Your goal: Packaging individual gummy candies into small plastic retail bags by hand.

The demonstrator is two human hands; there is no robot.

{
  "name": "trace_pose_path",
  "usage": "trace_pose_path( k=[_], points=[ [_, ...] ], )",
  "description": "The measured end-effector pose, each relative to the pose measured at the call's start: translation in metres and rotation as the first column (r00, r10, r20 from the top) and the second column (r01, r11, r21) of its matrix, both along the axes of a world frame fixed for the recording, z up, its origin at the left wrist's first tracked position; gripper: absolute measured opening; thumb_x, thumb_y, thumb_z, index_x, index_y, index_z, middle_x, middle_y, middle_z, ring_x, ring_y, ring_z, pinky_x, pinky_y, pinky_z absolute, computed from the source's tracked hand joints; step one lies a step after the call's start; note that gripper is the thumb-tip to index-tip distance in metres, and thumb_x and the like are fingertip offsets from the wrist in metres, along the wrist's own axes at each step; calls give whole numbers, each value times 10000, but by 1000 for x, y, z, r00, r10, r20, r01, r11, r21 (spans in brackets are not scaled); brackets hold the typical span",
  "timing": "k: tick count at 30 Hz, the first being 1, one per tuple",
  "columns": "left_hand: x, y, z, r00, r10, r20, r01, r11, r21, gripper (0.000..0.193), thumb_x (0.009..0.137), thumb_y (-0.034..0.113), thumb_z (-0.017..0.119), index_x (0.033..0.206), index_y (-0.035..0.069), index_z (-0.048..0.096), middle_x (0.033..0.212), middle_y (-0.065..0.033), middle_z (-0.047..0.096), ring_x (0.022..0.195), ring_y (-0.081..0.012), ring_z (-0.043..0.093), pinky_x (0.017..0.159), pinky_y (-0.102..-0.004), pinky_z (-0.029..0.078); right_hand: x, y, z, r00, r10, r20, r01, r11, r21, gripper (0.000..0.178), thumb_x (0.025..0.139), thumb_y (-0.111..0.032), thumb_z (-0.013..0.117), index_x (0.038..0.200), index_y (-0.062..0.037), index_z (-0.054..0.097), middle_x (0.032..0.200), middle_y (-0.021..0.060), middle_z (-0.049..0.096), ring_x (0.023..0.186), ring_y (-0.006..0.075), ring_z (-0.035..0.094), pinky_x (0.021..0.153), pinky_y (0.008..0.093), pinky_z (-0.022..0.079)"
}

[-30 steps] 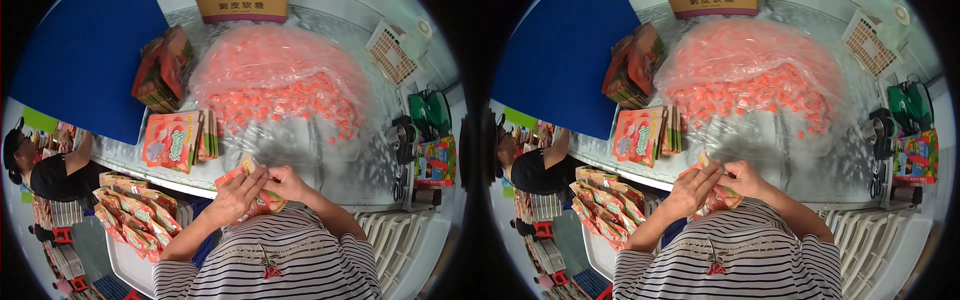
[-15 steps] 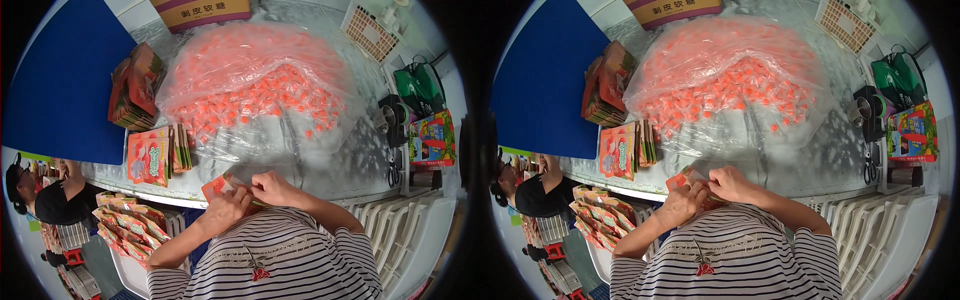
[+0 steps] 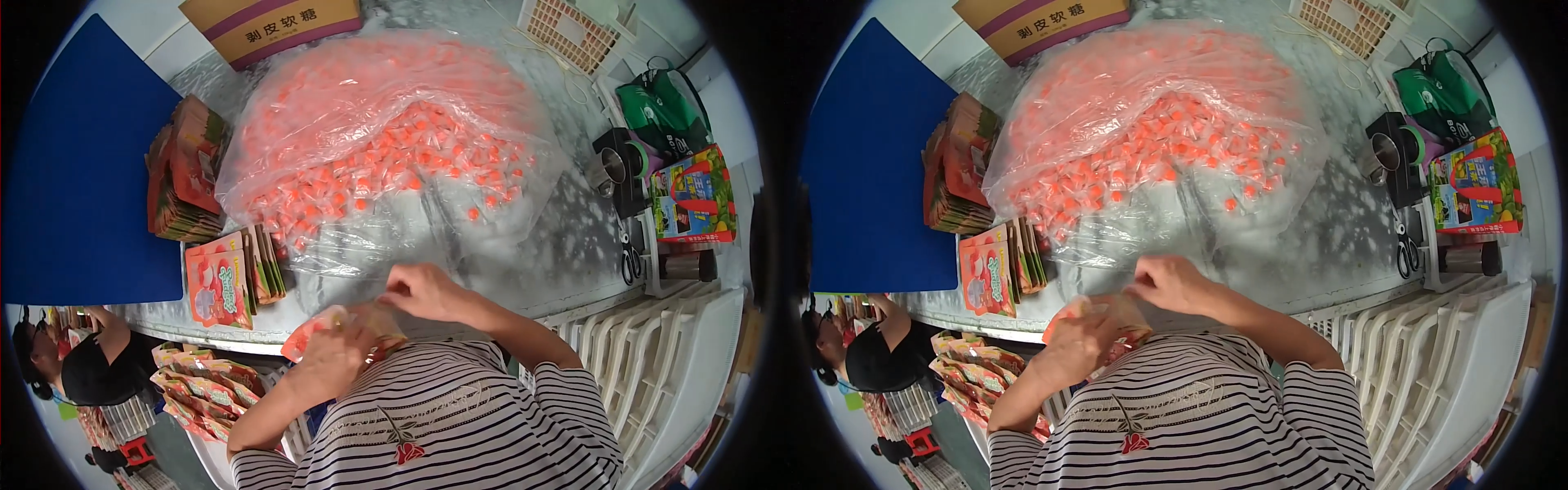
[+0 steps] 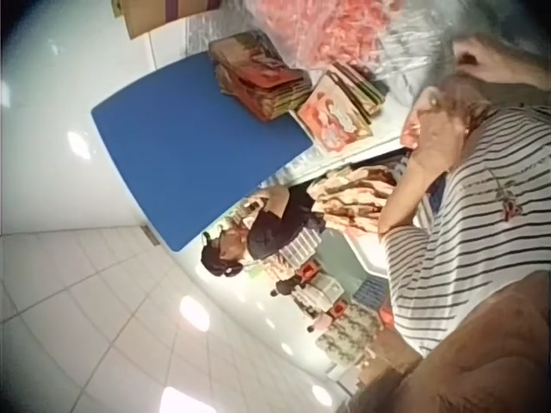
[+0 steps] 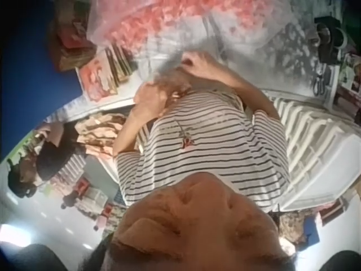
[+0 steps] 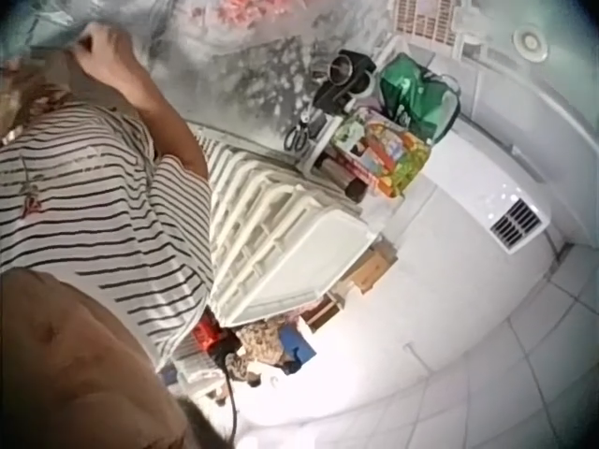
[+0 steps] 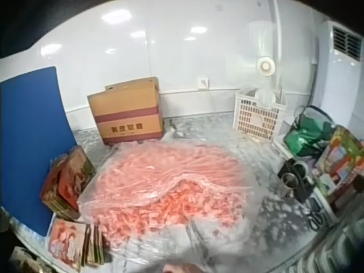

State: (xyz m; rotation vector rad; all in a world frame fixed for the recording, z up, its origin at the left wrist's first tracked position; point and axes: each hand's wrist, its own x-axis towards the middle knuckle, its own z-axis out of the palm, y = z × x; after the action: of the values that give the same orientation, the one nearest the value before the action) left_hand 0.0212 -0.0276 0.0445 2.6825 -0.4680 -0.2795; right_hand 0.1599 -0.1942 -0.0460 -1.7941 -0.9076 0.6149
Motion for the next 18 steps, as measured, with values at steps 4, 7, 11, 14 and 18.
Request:
trace_pose_path(
  k=[4, 7, 11, 14, 18],
  points=[
    [-6, 10, 0, 972, 224, 77, -225, 974, 3, 96, 800, 66, 664, 888, 52, 628, 765, -89, 597, 687, -291, 624, 555, -388, 496, 55, -35, -33, 694, -474, 542, 473, 868, 154, 377, 807, -240, 715, 1072, -49, 527, 1188, 179, 538, 1119, 371, 507, 958, 479, 397],
    [-10, 8, -6, 947, 309, 89, -300, 949, -98, 50, 804, 69, 669, 846, 54, 646, 791, -95, 616, 643, -317, 614, 546, -396, 498, 103, -68, -32, 456, -514, 727, 670, 735, 100, 535, 795, -228, 704, 1254, -36, 510, 1328, 176, 461, 1215, 370, 417, 1057, 465, 295],
    [-15, 5, -18, 912, 402, 84, -387, 909, -152, 57, 809, 82, 672, 862, 62, 663, 899, -109, 660, 683, -324, 639, 571, -391, 517, 107, -64, -48, 563, -469, 681, 664, 747, -35, 598, 804, -253, 689, 1323, -46, 478, 1394, 170, 408, 1270, 369, 364, 1093, 462, 249],
    [-16, 6, -19, 908, 417, 50, -409, 904, -121, 70, 810, 91, 677, 876, 68, 670, 964, -119, 670, 713, -322, 653, 600, -388, 531, 79, -53, -47, 678, -380, 629, 565, 817, -115, 515, 837, -201, 665, 1301, -51, 502, 1367, 165, 448, 1257, 352, 415, 1066, 425, 320],
    [-20, 10, -22, 889, 456, 31, -449, 884, -128, 90, 809, 99, 681, 894, 71, 678, 973, -117, 671, 718, -318, 657, 611, -386, 535, 72, -55, -45, 765, -516, 386, 476, 856, 200, 266, 905, -87, 588, 1164, -31, 607, 1199, 121, 593, 1078, 236, 576, 857, 302, 472]
  ],
)
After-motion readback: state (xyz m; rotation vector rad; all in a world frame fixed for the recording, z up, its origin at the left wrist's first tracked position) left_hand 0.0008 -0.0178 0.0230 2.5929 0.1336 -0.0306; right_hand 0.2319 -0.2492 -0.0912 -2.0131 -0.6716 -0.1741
